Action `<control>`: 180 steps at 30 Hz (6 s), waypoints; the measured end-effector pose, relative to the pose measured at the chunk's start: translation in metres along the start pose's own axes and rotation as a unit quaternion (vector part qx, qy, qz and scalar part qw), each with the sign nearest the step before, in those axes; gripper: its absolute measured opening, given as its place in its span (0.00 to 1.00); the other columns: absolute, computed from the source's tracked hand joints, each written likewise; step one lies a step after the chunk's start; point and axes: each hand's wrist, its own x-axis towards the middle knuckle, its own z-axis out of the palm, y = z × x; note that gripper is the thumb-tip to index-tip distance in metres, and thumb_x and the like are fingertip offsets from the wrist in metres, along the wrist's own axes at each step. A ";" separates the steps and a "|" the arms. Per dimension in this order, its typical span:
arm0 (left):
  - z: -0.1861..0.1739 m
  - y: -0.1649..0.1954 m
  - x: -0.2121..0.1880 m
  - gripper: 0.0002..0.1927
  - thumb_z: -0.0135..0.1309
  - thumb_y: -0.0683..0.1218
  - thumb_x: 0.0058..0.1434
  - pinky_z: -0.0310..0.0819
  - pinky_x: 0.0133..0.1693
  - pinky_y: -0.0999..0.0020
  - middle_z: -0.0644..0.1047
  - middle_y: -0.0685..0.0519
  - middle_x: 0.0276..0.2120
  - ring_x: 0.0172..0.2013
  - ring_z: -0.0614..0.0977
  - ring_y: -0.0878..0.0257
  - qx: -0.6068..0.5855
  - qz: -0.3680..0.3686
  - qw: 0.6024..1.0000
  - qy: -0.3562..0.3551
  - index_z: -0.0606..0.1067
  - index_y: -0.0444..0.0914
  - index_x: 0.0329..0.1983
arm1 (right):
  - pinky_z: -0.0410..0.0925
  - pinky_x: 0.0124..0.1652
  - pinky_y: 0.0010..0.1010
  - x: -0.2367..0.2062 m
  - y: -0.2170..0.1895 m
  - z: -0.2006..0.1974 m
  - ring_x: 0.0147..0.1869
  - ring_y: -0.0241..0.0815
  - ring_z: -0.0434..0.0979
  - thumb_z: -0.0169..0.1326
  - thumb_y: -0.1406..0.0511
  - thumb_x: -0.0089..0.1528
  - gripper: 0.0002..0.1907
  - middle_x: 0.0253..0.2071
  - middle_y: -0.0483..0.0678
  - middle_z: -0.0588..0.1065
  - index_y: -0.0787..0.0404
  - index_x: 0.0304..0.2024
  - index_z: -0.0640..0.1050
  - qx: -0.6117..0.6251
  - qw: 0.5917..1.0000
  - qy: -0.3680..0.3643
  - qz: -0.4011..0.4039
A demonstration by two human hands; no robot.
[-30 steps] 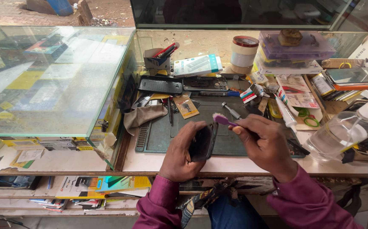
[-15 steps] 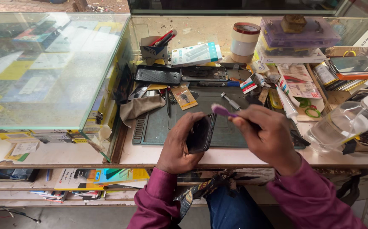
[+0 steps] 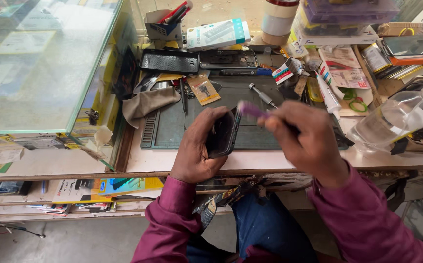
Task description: The person cleans the back cover and internal components of a disassembled smartphone using a brush and tweezers, then aligns and snaps the back cover onto the phone body.
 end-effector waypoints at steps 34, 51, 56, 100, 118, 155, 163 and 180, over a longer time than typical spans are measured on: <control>0.000 0.001 -0.002 0.33 0.56 0.37 0.51 0.73 0.57 0.66 0.74 0.45 0.50 0.53 0.79 0.52 0.031 0.018 0.999 0.012 0.69 0.35 0.64 | 0.68 0.36 0.31 0.004 0.013 0.002 0.36 0.41 0.78 0.56 0.71 0.66 0.02 0.35 0.51 0.78 0.66 0.39 0.78 -0.006 1.000 -0.011 -0.010; -0.004 0.012 0.006 0.41 0.61 0.43 0.49 0.74 0.60 0.63 0.80 0.46 0.54 0.55 0.82 0.52 0.044 0.012 0.999 -0.027 0.69 0.42 0.70 | 0.67 0.31 0.38 -0.006 -0.007 0.003 0.28 0.46 0.75 0.66 0.66 0.58 0.26 0.31 0.48 0.73 0.56 0.60 0.81 -0.127 0.983 -0.129 -0.043; -0.001 0.004 0.005 0.42 0.57 0.41 0.47 0.71 0.63 0.57 0.79 0.44 0.58 0.58 0.80 0.47 0.085 0.033 0.996 -0.021 0.69 0.43 0.71 | 0.71 0.39 0.33 0.001 0.017 0.005 0.41 0.44 0.80 0.60 0.71 0.60 0.17 0.41 0.47 0.77 0.56 0.52 0.79 -0.055 0.995 -0.059 -0.053; 0.006 0.003 0.010 0.17 0.61 0.41 0.56 0.75 0.42 0.60 0.84 0.51 0.45 0.38 0.80 0.53 0.161 0.053 0.984 -0.063 0.82 0.41 0.50 | 0.66 0.23 0.35 -0.049 -0.001 0.020 0.22 0.42 0.73 0.56 0.68 0.60 0.28 0.28 0.46 0.74 0.47 0.64 0.75 -0.177 0.979 -0.061 0.084; -0.006 0.011 0.007 0.19 0.65 0.44 0.58 0.76 0.53 0.62 0.84 0.55 0.49 0.47 0.82 0.56 0.140 0.058 0.987 -0.048 0.81 0.47 0.53 | 0.67 0.31 0.35 -0.026 0.032 -0.003 0.32 0.43 0.76 0.66 0.66 0.54 0.15 0.34 0.50 0.76 0.61 0.43 0.83 -0.127 0.990 0.010 0.055; -0.007 -0.018 0.013 0.33 0.48 0.38 0.70 0.64 0.62 0.71 0.70 0.48 0.69 0.63 0.71 0.68 -0.225 -0.187 0.935 -0.201 0.56 0.36 0.78 | 0.71 0.39 0.34 -0.020 0.050 -0.024 0.41 0.44 0.81 0.56 0.64 0.68 0.12 0.39 0.53 0.77 0.64 0.50 0.75 -0.081 0.993 0.004 0.089; -0.006 -0.010 0.030 0.27 0.51 0.39 0.67 0.74 0.55 0.68 0.80 0.47 0.57 0.52 0.79 0.66 -0.234 -0.264 0.894 -0.275 0.66 0.36 0.71 | 0.69 0.33 0.32 -0.048 0.038 -0.034 0.35 0.44 0.78 0.59 0.66 0.62 0.11 0.38 0.51 0.78 0.61 0.46 0.78 -0.095 0.988 -0.026 0.121; 0.005 -0.008 0.051 0.16 0.51 0.53 0.65 0.63 0.48 0.49 0.80 0.52 0.43 0.48 0.80 0.53 0.360 -0.082 0.901 -0.228 0.80 0.54 0.55 | 0.70 0.39 0.40 -0.065 0.032 -0.019 0.41 0.53 0.79 0.55 0.69 0.63 0.12 0.41 0.53 0.77 0.61 0.50 0.78 -0.107 0.988 -0.031 0.111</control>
